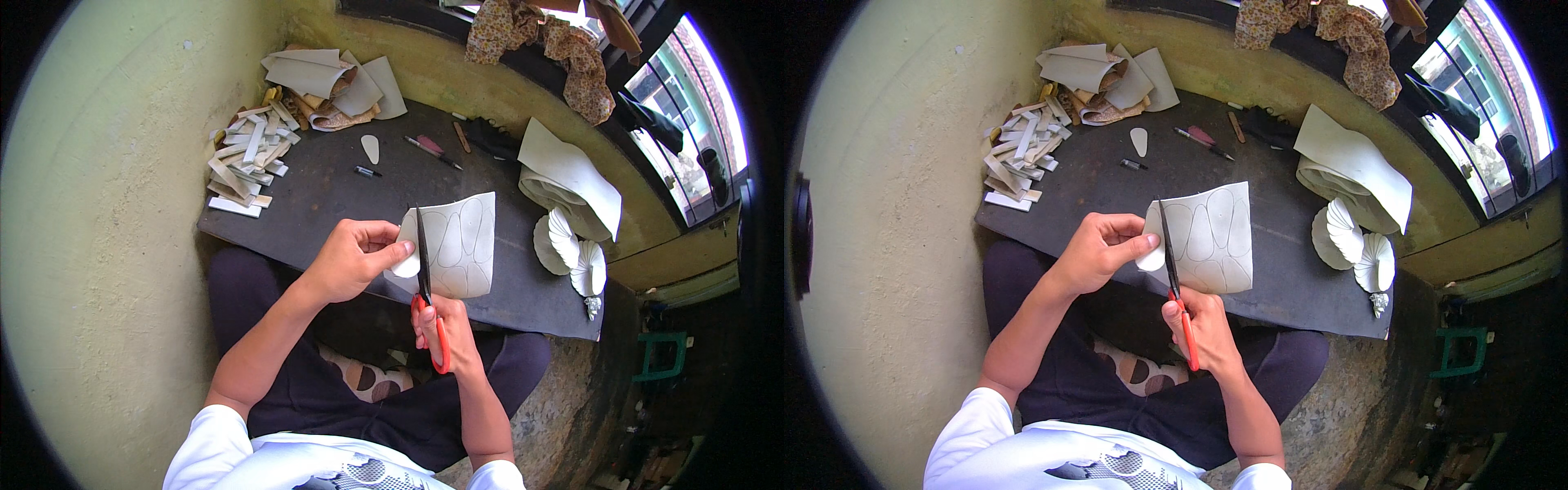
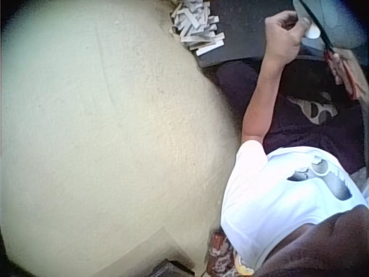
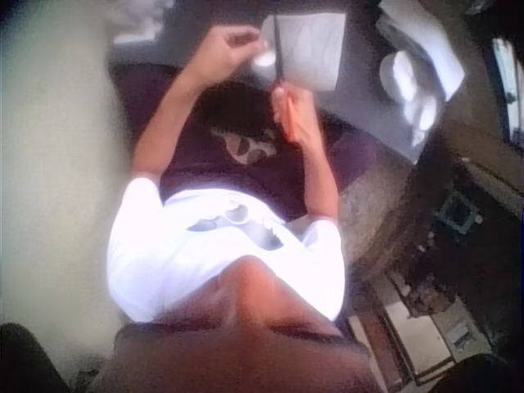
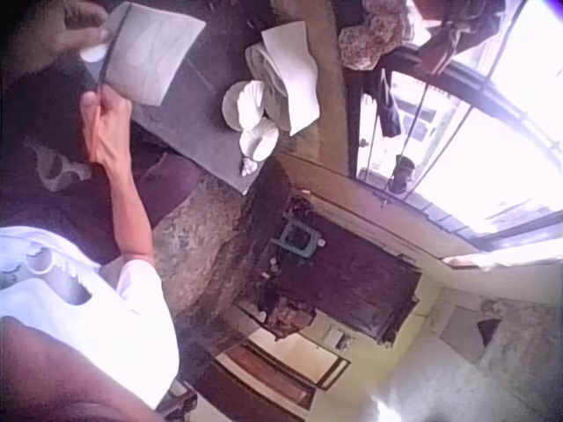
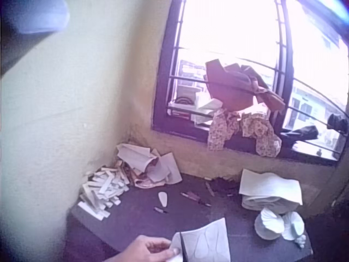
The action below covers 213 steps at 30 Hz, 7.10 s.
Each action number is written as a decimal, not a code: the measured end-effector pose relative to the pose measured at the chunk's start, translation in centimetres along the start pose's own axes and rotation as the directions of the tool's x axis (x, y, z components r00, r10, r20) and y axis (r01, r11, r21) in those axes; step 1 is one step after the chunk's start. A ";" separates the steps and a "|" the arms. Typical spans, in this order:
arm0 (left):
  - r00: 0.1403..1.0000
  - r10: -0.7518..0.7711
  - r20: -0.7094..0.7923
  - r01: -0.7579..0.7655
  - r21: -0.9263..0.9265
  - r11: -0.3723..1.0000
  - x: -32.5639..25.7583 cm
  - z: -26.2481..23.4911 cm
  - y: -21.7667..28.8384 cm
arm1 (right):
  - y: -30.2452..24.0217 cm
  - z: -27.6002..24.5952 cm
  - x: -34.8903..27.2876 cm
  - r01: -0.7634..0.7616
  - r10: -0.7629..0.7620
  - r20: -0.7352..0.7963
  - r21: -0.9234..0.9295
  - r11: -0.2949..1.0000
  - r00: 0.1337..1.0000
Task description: The person sits cross-legged on the floor and uses red-handled scissors to cut shapes from a sheet of white paper with drawn outlines. The person holds the paper in the left hand and cuts along the lines, occasionally rotating the sheet to follow the curves.
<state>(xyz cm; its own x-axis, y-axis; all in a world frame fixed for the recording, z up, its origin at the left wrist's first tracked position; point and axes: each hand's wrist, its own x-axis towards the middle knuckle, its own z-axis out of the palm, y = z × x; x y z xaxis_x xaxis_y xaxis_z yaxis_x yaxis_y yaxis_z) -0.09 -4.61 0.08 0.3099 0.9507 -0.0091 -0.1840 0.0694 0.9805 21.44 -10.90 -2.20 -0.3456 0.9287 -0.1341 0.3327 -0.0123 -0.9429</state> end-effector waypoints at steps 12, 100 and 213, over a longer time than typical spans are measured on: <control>1.000 -0.003 0.007 0.003 -0.007 1.000 0.0 -0.1 0.0 | -0.4 0.2 -0.1 -0.016 0.016 -0.010 0.027 1.000 1.000; 0.995 0.073 -0.072 -0.075 -0.029 0.997 -0.1 1.8 -1.1 | -0.3 0.4 -0.3 -0.022 0.022 0.004 0.097 0.995 1.000; 1.000 -0.024 -0.003 0.024 0.054 0.998 -0.8 1.2 1.1 | -0.2 -1.8 -0.3 0.044 -0.041 0.049 -0.070 0.997 0.998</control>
<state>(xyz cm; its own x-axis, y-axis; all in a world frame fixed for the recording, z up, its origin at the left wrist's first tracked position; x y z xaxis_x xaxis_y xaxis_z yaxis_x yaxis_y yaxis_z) 0.56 -5.61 1.39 0.3110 0.9498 -0.0334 -0.1254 0.0758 0.9892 23.06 -10.52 -1.45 -0.4018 0.9091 -0.1102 0.3776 0.0549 -0.9243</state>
